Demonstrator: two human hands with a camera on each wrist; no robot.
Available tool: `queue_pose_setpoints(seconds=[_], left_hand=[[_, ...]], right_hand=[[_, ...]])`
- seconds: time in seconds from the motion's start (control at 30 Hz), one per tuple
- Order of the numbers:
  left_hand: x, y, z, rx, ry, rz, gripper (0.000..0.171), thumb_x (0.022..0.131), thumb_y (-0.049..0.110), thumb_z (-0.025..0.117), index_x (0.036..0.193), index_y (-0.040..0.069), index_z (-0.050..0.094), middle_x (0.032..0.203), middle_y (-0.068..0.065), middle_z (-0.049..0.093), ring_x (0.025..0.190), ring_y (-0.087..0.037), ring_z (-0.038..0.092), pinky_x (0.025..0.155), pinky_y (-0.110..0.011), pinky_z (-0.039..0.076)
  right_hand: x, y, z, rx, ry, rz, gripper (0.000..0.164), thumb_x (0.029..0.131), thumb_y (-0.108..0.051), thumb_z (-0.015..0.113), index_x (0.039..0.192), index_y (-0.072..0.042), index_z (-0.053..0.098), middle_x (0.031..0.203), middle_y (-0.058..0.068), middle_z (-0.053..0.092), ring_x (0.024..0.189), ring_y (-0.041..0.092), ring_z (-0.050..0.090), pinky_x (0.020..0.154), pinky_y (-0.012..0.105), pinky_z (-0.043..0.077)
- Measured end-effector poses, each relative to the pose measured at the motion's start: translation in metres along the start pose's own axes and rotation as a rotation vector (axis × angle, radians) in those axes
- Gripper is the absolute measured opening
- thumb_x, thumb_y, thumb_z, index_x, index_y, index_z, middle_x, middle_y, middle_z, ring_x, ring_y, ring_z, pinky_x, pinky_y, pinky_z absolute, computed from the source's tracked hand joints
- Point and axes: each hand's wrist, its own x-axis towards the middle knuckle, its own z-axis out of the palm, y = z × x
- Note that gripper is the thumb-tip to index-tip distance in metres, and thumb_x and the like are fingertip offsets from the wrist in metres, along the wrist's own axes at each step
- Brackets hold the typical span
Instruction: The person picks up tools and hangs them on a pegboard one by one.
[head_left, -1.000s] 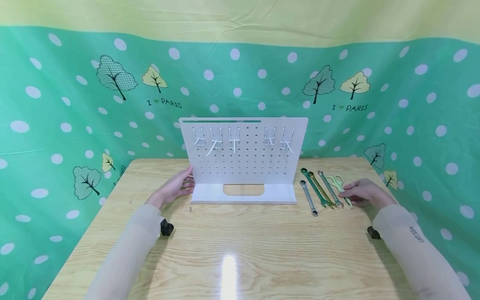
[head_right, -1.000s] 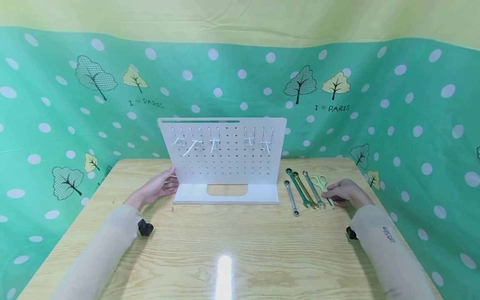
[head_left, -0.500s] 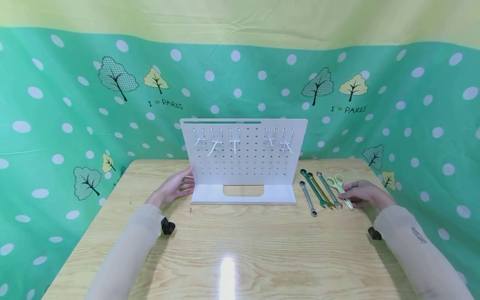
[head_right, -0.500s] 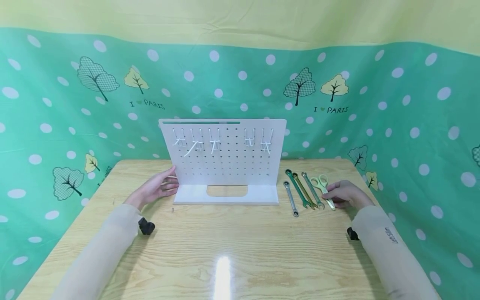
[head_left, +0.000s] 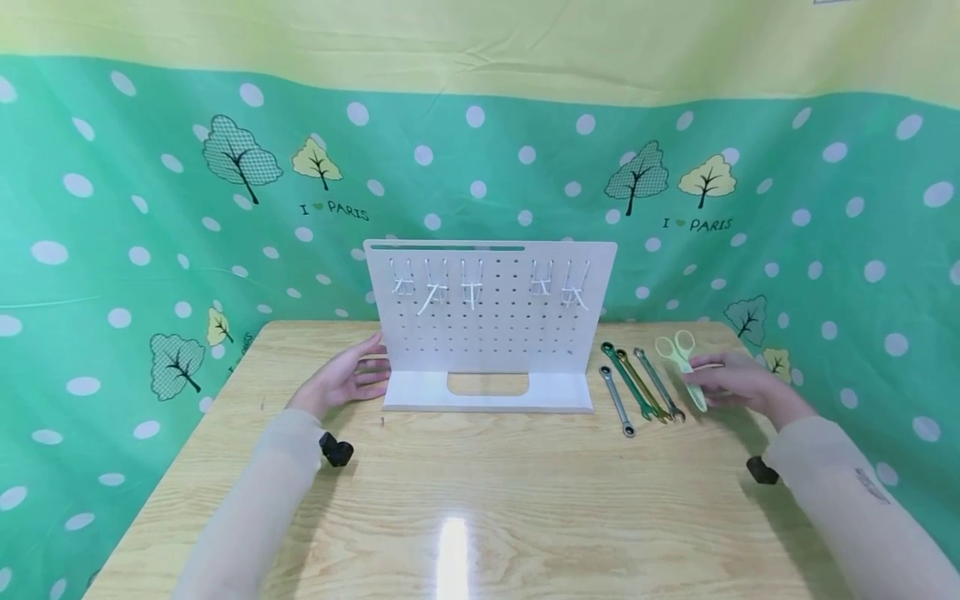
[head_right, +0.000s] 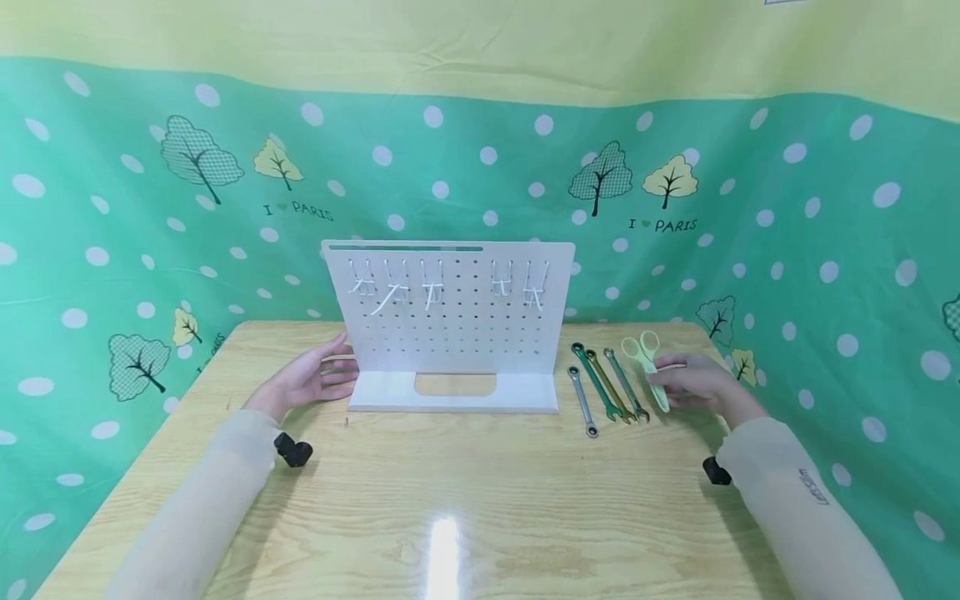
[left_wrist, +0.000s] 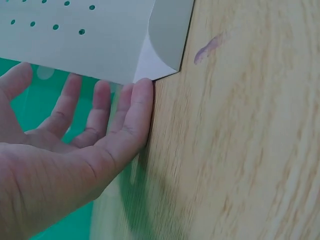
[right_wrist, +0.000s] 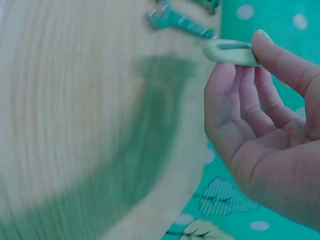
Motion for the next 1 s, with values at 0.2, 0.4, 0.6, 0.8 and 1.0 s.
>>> queue_pose_setpoints(seconds=[0.2, 0.4, 0.6, 0.8, 1.0], left_hand=[[0.0, 0.001, -0.002, -0.04, -0.009, -0.023, 0.084, 0.1, 0.057, 0.056, 0.159, 0.008, 0.022, 0.155, -0.019, 0.031, 0.14, -0.038, 0.033, 0.112, -0.053, 0.042], [-0.002, 0.002, 0.002, -0.043, -0.003, -0.032, 0.079, 0.099, 0.053, 0.06, 0.157, 0.01, 0.028, 0.158, -0.021, 0.028, 0.142, -0.039, 0.031, 0.113, -0.054, 0.04], [0.0, -0.001, 0.004, 0.003, 0.025, -0.015, 0.074, 0.102, 0.043, 0.06, 0.157, 0.007, 0.027, 0.158, -0.023, 0.031, 0.14, -0.039, 0.035, 0.111, -0.051, 0.044], [0.003, -0.007, 0.001, 0.07, 0.049, 0.009, 0.068, 0.104, 0.032, 0.061, 0.157, 0.003, 0.028, 0.15, -0.023, 0.04, 0.136, -0.037, 0.042, 0.107, -0.046, 0.049], [0.005, -0.009, 0.001, 0.117, 0.091, 0.015, 0.067, 0.102, 0.029, 0.065, 0.155, 0.003, 0.033, 0.143, -0.02, 0.048, 0.129, -0.033, 0.05, 0.102, -0.042, 0.054]], right_hand=[[-0.011, -0.018, 0.013, 0.066, -0.067, -0.084, 0.074, 0.102, -0.021, 0.063, 0.153, 0.01, 0.019, 0.123, 0.008, 0.062, 0.108, 0.02, 0.063, 0.094, 0.039, 0.058], [-0.018, -0.04, 0.033, 0.158, -0.129, -0.133, 0.046, 0.102, -0.014, 0.063, 0.137, 0.0, 0.037, 0.115, 0.003, 0.063, 0.106, 0.021, 0.064, 0.095, 0.043, 0.057], [-0.022, -0.06, 0.051, 0.164, -0.165, -0.196, 0.029, 0.1, -0.009, 0.065, 0.124, -0.004, 0.048, 0.114, 0.004, 0.062, 0.101, 0.018, 0.062, 0.089, 0.04, 0.059], [-0.02, -0.071, 0.065, 0.129, -0.187, -0.244, 0.026, 0.099, -0.011, 0.068, 0.119, -0.006, 0.054, 0.112, 0.006, 0.061, 0.094, 0.018, 0.061, 0.081, 0.039, 0.061], [-0.021, -0.081, 0.074, 0.108, -0.202, -0.279, 0.028, 0.097, -0.011, 0.07, 0.119, -0.004, 0.053, 0.112, 0.009, 0.059, 0.094, 0.021, 0.06, 0.079, 0.036, 0.06]])
